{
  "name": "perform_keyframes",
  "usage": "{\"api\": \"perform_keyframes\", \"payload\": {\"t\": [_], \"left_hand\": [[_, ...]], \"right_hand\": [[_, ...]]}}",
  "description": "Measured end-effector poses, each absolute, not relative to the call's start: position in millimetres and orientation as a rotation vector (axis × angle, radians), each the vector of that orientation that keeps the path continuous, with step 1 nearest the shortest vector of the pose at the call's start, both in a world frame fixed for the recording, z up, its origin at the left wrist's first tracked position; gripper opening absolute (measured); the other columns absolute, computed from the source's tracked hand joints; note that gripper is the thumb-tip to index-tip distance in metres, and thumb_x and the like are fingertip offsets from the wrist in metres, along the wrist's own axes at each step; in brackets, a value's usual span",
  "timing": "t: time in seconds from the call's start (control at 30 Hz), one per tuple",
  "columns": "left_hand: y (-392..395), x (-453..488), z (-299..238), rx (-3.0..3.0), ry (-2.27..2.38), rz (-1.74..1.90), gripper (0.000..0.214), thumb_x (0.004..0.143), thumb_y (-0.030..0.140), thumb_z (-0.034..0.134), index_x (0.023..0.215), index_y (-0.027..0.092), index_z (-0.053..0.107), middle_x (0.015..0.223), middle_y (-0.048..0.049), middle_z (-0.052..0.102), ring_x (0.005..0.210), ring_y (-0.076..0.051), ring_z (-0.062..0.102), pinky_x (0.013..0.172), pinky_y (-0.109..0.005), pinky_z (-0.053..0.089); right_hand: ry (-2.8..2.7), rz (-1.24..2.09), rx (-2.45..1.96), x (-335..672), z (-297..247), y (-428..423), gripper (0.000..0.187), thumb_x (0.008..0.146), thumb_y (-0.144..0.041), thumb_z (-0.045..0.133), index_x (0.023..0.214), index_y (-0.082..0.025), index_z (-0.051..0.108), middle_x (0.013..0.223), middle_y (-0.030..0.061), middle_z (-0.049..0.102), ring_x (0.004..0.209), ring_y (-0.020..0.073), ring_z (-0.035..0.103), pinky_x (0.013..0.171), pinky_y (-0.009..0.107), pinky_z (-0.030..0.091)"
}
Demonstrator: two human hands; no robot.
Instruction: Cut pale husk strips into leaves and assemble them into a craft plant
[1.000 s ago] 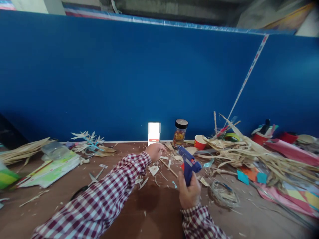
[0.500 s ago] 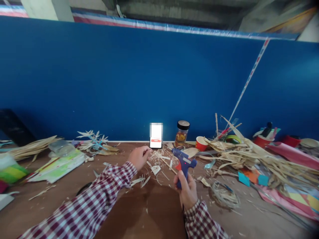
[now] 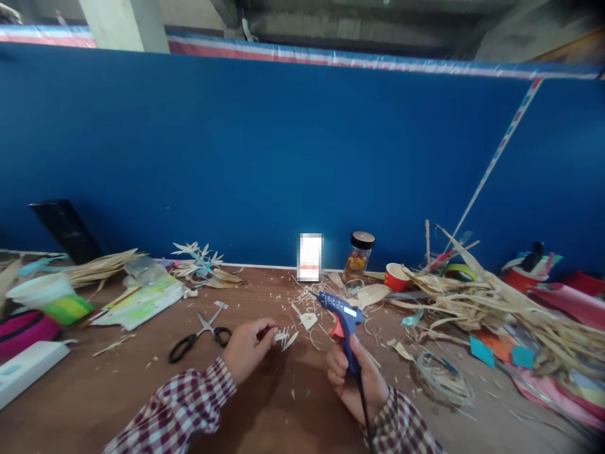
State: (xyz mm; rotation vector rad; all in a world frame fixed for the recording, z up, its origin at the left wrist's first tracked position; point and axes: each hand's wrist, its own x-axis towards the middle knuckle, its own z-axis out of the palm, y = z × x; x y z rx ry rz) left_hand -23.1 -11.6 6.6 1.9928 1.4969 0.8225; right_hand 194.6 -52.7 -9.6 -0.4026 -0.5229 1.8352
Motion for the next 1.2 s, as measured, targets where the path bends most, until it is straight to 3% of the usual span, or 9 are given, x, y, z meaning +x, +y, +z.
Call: {"api": "perform_keyframes", "payload": {"t": [0.17, 0.37, 0.5, 0.73, 1.0, 1.2], "left_hand": [[-12, -43, 2, 2.196, 1.632, 0.785, 0.027, 0.08, 0.032, 0.039, 0.084, 0.021, 0.063, 0.082, -0.0033, 0.066, 0.075, -0.017, 0.058, 0.07, -0.026, 0.041], [-5, -67, 3, 2.301, 1.736, 0.696, 0.029, 0.08, 0.025, 0.037, 0.089, 0.02, 0.064, 0.094, -0.0057, 0.064, 0.085, -0.017, 0.057, 0.079, -0.028, 0.04], [-5, -76, 4, 2.275, 1.835, 0.521, 0.028, 0.079, 0.029, 0.04, 0.093, 0.021, 0.064, 0.091, -0.0052, 0.066, 0.084, -0.019, 0.058, 0.077, -0.029, 0.04], [-2, -70, 9, 2.469, 1.686, 0.352, 0.024, 0.079, 0.026, 0.043, 0.088, 0.024, 0.065, 0.087, -0.0039, 0.065, 0.087, -0.018, 0.056, 0.081, -0.03, 0.036], [5, -52, 8, 2.193, 2.099, 0.073, 0.044, 0.071, 0.054, 0.041, 0.062, 0.02, 0.067, 0.069, -0.0101, 0.066, 0.072, -0.023, 0.06, 0.068, -0.033, 0.039], [9, -47, 4, 2.031, 2.03, 0.132, 0.022, 0.068, 0.036, 0.049, 0.063, 0.025, 0.066, 0.072, -0.005, 0.068, 0.072, -0.021, 0.061, 0.061, -0.028, 0.04]], "right_hand": [[-0.685, 1.76, -0.488, 196, -13, -54, 0.025, 0.08, -0.036, 0.053, 0.095, -0.017, 0.056, 0.055, -0.0045, 0.043, 0.048, 0.0058, 0.035, 0.043, 0.018, 0.03], [-0.82, 1.626, -0.732, 195, -18, -53, 0.015, 0.074, -0.027, 0.063, 0.076, -0.018, 0.051, 0.058, -0.0032, 0.048, 0.05, 0.0068, 0.04, 0.043, 0.018, 0.032], [-0.799, 1.643, -0.693, 193, -22, -51, 0.014, 0.076, -0.027, 0.061, 0.081, -0.018, 0.052, 0.05, -0.0065, 0.039, 0.046, 0.0059, 0.034, 0.043, 0.018, 0.031], [-0.808, 1.635, -0.714, 195, -25, -49, 0.014, 0.078, -0.029, 0.058, 0.077, -0.017, 0.052, 0.051, -0.0048, 0.043, 0.047, 0.0064, 0.037, 0.043, 0.019, 0.029], [-0.91, 1.593, -0.722, 193, -24, -51, 0.018, 0.079, -0.029, 0.056, 0.069, -0.018, 0.046, 0.052, -0.0048, 0.044, 0.046, 0.0063, 0.039, 0.042, 0.019, 0.029], [-0.969, 1.574, -0.775, 193, -21, -50, 0.024, 0.073, -0.035, 0.062, 0.069, -0.017, 0.046, 0.05, -0.0049, 0.045, 0.044, 0.0071, 0.038, 0.041, 0.019, 0.029]]}}
